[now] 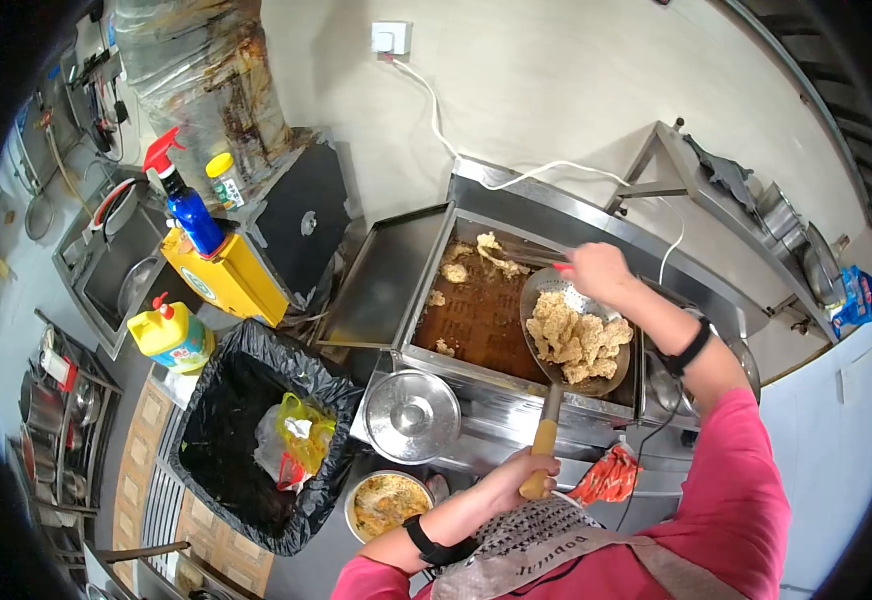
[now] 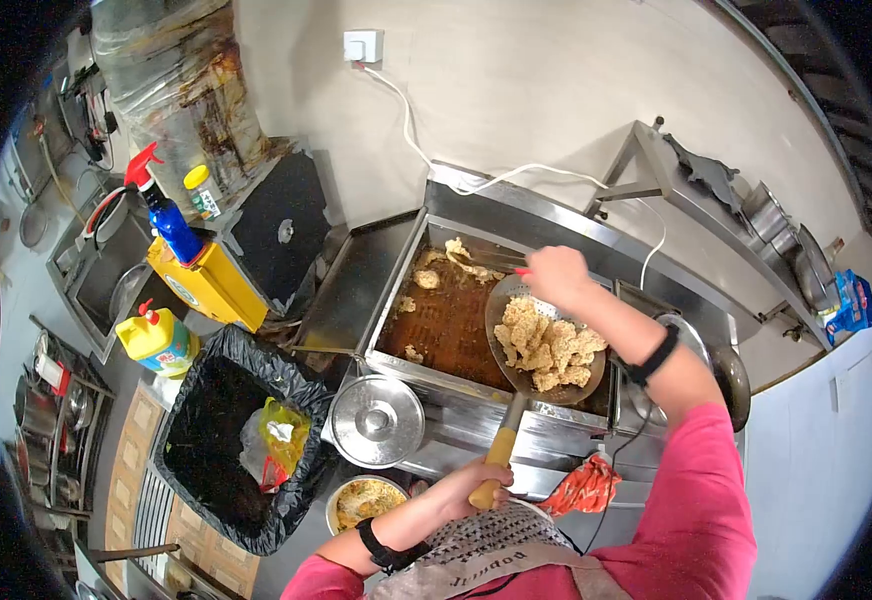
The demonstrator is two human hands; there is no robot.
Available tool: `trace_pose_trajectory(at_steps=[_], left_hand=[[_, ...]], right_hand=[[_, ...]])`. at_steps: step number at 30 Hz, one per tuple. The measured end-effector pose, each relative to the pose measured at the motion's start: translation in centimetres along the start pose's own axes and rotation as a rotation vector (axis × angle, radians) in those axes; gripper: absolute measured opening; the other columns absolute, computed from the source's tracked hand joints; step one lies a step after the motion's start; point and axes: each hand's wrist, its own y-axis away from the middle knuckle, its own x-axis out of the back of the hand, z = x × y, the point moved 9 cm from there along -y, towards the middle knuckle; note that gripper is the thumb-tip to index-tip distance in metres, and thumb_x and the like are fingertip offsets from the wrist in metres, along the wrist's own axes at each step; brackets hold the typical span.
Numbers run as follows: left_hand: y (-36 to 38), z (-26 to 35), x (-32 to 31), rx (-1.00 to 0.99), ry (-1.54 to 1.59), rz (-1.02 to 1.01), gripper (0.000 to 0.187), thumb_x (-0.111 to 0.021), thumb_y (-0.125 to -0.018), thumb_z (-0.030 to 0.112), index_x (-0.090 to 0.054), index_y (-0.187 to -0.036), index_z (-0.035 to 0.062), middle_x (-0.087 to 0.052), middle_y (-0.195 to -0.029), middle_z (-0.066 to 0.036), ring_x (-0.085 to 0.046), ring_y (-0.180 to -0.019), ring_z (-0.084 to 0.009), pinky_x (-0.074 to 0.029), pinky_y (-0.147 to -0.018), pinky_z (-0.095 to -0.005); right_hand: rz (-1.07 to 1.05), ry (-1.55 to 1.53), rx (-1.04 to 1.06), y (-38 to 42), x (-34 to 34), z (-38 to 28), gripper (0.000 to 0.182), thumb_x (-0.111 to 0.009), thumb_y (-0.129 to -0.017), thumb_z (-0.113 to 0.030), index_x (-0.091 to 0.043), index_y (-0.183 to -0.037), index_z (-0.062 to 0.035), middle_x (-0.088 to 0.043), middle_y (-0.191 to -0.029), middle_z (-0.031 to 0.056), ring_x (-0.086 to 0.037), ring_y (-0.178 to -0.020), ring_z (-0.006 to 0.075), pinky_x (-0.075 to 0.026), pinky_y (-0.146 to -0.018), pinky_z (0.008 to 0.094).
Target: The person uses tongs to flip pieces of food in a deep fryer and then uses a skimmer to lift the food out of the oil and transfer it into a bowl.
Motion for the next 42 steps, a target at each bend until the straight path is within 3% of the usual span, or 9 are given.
trace_pose_trajectory(at_steps=[4, 6, 8, 11, 14, 17, 19, 31, 42], left_hand=[[0.2, 0.2, -0.2, -0.011, -0.010, -0.020, 0.022, -0.057, -0.076, 0.003, -0.044, -0.094, 0.0045, -0.049, -0.075, -0.004, -0.049, -0.054, -0.0122, -0.041, -0.047, -0.0266], [0.3, 0.3, -0.4, -0.010, -0.027, -0.019, 0.022, -0.057, -0.076, 0.003, -0.044, -0.094, 0.0038, -0.049, -0.074, -0.004, -0.049, -0.054, -0.0121, -0.041, -0.047, -0.0263], [0.4, 0.5, -0.3, -0.016, -0.051, -0.005, 0.022, -0.057, -0.076, 0.004, -0.044, -0.094, 0.0032, -0.050, -0.074, -0.004, -0.049, -0.054, -0.0120, -0.041, -0.047, -0.0260], [0.6, 0.7, -0.5, -0.022, -0.036, -0.003, 0.022, -0.057, -0.076, 0.004, -0.044, -0.094, 0.0033, -0.050, -0.074, -0.004, -0.049, -0.054, -0.0114, -0.042, -0.047, -0.0258], [0.7, 0.6, -0.7, -0.019, -0.046, -0.010, 0.022, -0.058, -0.076, 0.005, -0.044, -0.094, 0.0039, -0.050, -0.075, -0.004, -0.049, -0.054, -0.0109, -0.042, -0.047, -0.0257], [0.6, 0.3, -0.8, -0.011, -0.042, -0.013, 0.023, -0.058, -0.076, 0.005, -0.044, -0.094, 0.0041, -0.050, -0.076, -0.004, -0.049, -0.055, -0.0110, -0.042, -0.048, -0.0255], [0.4, 0.4, -0.6, 0.005, -0.025, -0.012, 0.023, -0.059, -0.076, 0.005, -0.044, -0.095, 0.0041, -0.050, -0.077, -0.004, -0.049, -0.056, -0.0109, -0.042, -0.048, -0.0253], [0.2, 0.0, -0.3, -0.023, 0.004, -0.002, 0.025, -0.059, -0.077, 0.005, -0.043, -0.096, 0.0032, -0.049, -0.076, -0.004, -0.049, -0.056, -0.0115, -0.043, -0.049, -0.0253], [0.2, 0.1, -0.2, -0.042, -0.057, 0.071, 0.028, -0.059, -0.078, 0.003, -0.042, -0.100, 0.0043, -0.049, -0.076, -0.003, -0.049, -0.056, -0.0119, -0.042, -0.048, -0.0260]], right_hand=[[0.265, -0.204, 0.097, 6.8, 3.4, 5.9, 0.027, -0.062, -0.077, -0.031, -0.067, -0.091, -0.0075, -0.064, -0.072, 0.0137, -0.064, -0.069, 0.0274, -0.051, -0.062, 0.0374], [-0.157, -0.724, -0.265, 9.9, 0.9, 9.5, 0.026, -0.062, -0.080, -0.029, -0.067, -0.088, -0.0059, -0.060, -0.060, 0.0069, -0.058, -0.050, 0.0163, -0.047, -0.048, 0.0294], [-0.312, -1.015, -0.314, 12.1, -4.7, 12.9, 0.026, -0.063, -0.081, -0.030, -0.068, -0.087, -0.0054, -0.053, -0.054, 0.0006, -0.048, -0.042, 0.0069, -0.039, -0.040, 0.0223], [-0.357, -0.994, -0.461, 14.7, -6.2, 14.7, 0.026, -0.064, -0.079, -0.030, -0.067, -0.081, -0.0044, -0.055, -0.055, 0.0014, -0.049, -0.043, 0.0075, -0.039, -0.041, 0.0237], [-0.219, -0.743, -0.342, 13.2, -2.2, 13.2, 0.030, -0.066, -0.076, -0.032, -0.067, -0.084, -0.0029, -0.055, -0.055, 0.0037, -0.050, -0.042, 0.0092, -0.040, -0.041, 0.0247], [0.103, -0.307, -0.037, 8.2, 0.7, 8.9, 0.049, -0.061, -0.072, -0.048, -0.066, -0.086, -0.0013, -0.064, -0.077, 0.0186, -0.063, -0.073, 0.0306, -0.050, -0.066, 0.0383], [-0.039, -0.181, -0.077, 4.2, 0.3, 5.1, 0.054, -0.058, -0.072, -0.052, -0.066, -0.085, -0.0008, -0.063, -0.088, 0.0219, -0.060, -0.088, 0.0358, -0.048, -0.077, 0.0422], [-0.246, 0.032, 0.037, -8.2, -6.3, -7.7, 0.035, -0.062, -0.071, -0.035, -0.068, -0.088, -0.0046, -0.065, -0.091, 0.0134, -0.063, -0.089, 0.0272, -0.051, -0.073, 0.0351], [-0.059, -0.133, 0.036, -1.1, -0.8, -1.6, 0.037, -0.061, -0.072, -0.038, -0.067, -0.091, -0.0063, -0.065, -0.087, 0.0155, -0.063, -0.083, 0.0307, -0.050, -0.073, 0.0390]])
